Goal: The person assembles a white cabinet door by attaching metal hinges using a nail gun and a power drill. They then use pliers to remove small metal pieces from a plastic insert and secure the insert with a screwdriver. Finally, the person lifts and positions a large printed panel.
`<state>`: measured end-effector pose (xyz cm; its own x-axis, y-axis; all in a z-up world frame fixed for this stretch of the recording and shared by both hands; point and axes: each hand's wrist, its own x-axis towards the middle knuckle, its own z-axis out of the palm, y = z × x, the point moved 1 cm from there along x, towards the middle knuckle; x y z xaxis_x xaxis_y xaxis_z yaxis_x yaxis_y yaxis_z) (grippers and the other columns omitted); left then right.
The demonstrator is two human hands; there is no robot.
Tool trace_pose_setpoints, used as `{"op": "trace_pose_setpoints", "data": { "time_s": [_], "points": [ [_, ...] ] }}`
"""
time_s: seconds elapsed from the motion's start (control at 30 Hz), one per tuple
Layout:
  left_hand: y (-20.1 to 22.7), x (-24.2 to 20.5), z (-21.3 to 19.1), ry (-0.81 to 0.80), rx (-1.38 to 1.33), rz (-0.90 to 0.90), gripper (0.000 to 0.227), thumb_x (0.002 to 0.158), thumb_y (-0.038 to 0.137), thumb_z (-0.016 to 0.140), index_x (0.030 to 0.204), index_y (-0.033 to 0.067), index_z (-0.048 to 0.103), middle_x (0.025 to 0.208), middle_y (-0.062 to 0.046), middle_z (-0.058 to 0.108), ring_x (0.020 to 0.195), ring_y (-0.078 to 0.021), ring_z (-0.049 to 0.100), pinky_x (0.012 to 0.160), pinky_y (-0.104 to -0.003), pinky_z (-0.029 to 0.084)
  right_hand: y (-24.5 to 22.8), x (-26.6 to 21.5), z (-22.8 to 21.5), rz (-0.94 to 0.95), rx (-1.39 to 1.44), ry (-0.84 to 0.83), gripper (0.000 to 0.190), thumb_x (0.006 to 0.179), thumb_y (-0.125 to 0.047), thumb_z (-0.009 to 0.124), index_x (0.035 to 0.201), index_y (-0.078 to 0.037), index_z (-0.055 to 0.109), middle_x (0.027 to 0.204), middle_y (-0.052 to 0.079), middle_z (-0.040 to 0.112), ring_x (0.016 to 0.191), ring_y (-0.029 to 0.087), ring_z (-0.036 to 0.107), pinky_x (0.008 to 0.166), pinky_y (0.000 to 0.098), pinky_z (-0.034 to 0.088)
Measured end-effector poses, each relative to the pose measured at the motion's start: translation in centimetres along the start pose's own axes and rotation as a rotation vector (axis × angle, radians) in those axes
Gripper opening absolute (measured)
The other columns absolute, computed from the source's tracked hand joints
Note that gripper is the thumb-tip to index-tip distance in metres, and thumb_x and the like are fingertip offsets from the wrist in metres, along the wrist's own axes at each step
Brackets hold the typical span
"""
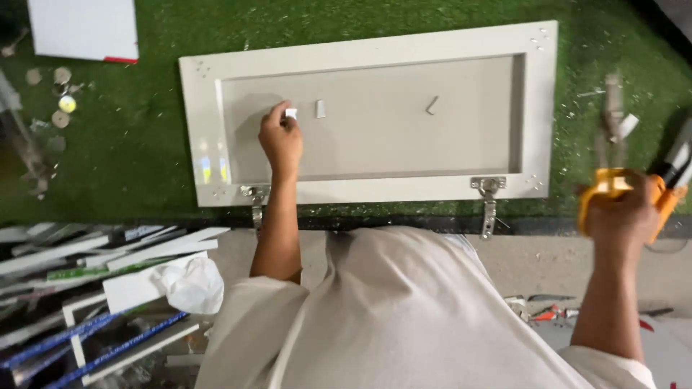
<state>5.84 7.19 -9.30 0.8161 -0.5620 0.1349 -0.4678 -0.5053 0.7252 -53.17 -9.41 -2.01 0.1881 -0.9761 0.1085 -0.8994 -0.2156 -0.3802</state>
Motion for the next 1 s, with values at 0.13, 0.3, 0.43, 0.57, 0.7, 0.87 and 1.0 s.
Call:
{"op": "trace_pose_setpoints", "data": {
  "time_s": [0.13,0.3,0.43,0.57,0.7,0.87,1.0],
  "points": [
    [-1.3,1.6,0.1,0.083,-0.003,-0.016,0.036,0.084,0.003,0.064,0.116,0.017,0.072,0.098,-0.002,0.081,0.091,-0.0211,0.077,0.084,-0.034,0.057,-0.3,3.0,0.1,0.101,-0.234,-0.149,0.038,0.098,-0.024,0.07,0.13,-0.003,0.07,0.109,0.027,0.073,0.09,0.052,0.068,0.065,0.0617,0.051],
    [-3.6,5.2,-1.1,0.226,0.105,0.089,0.025,0.088,0.001,0.067,0.108,0.0161,0.071,0.102,-0.005,0.072,0.093,-0.0257,0.071,0.083,-0.036,0.056,-3.7,5.8,3.0,0.087,0.116,-0.297,0.058,0.108,-0.021,0.07,0.157,0.003,0.051,0.139,0.027,0.056,0.12,0.048,0.052,0.094,0.0546,0.038],
    [-6.1,7.6,-5.0,0.305,0.435,0.21,0.016,0.088,0.006,0.07,0.099,0.0164,0.075,0.113,-0.001,0.065,0.1,-0.0267,0.063,0.082,-0.04,0.055,-11.1,6.5,3.2,-0.096,0.252,-0.384,0.049,0.115,-0.014,0.072,0.155,0.009,0.057,0.142,0.029,0.061,0.1,0.046,0.059,0.064,0.0556,0.049],
    [-4.4,6.9,-7.1,0.311,0.62,0.271,0.021,0.077,0.035,0.089,0.094,0.0317,0.078,0.123,0.003,0.06,0.111,-0.0303,0.053,0.081,-0.049,0.046,-11.4,6.3,5.9,-0.481,0.196,-0.186,0.04,0.112,-0.003,0.084,0.144,0.019,0.076,0.125,0.037,0.073,0.108,0.046,0.069,0.073,0.0539,0.058],
    [-5.3,8.2,-7.4,0.246,0.577,0.44,0.009,0.087,0.023,0.081,0.095,0.0227,0.08,0.124,-0.002,0.058,0.117,-0.0324,0.054,0.09,-0.056,0.046,-9.4,6.2,8.6,-0.471,0.183,-0.1,0.032,0.113,0.003,0.085,0.141,0.016,0.08,0.122,0.033,0.074,0.108,0.041,0.07,0.08,0.0516,0.059],
    [-6.6,9.5,-7.2,0.19,0.582,0.453,0.004,0.08,0.012,0.08,0.077,0.0103,0.078,0.102,0.0,0.064,0.125,-0.0324,0.055,0.088,-0.073,0.045,-7.8,6.1,11.4,-0.517,0.236,0.118,0.026,0.107,0.006,0.081,0.13,0.017,0.085,0.119,0.027,0.073,0.102,0.037,0.068,0.084,0.0466,0.056],
    [-6.6,9.9,-8.6,0.093,0.536,0.535,0.009,0.084,0.016,0.083,0.084,0.0089,0.077,0.107,-0.001,0.067,0.125,-0.0316,0.055,0.098,-0.07,0.038,-7.3,6.3,12.5,-0.486,0.199,0.152,0.024,0.106,0.004,0.086,0.129,0.011,0.086,0.117,0.023,0.072,0.104,0.038,0.066,0.084,0.0484,0.053]
  ]
}}
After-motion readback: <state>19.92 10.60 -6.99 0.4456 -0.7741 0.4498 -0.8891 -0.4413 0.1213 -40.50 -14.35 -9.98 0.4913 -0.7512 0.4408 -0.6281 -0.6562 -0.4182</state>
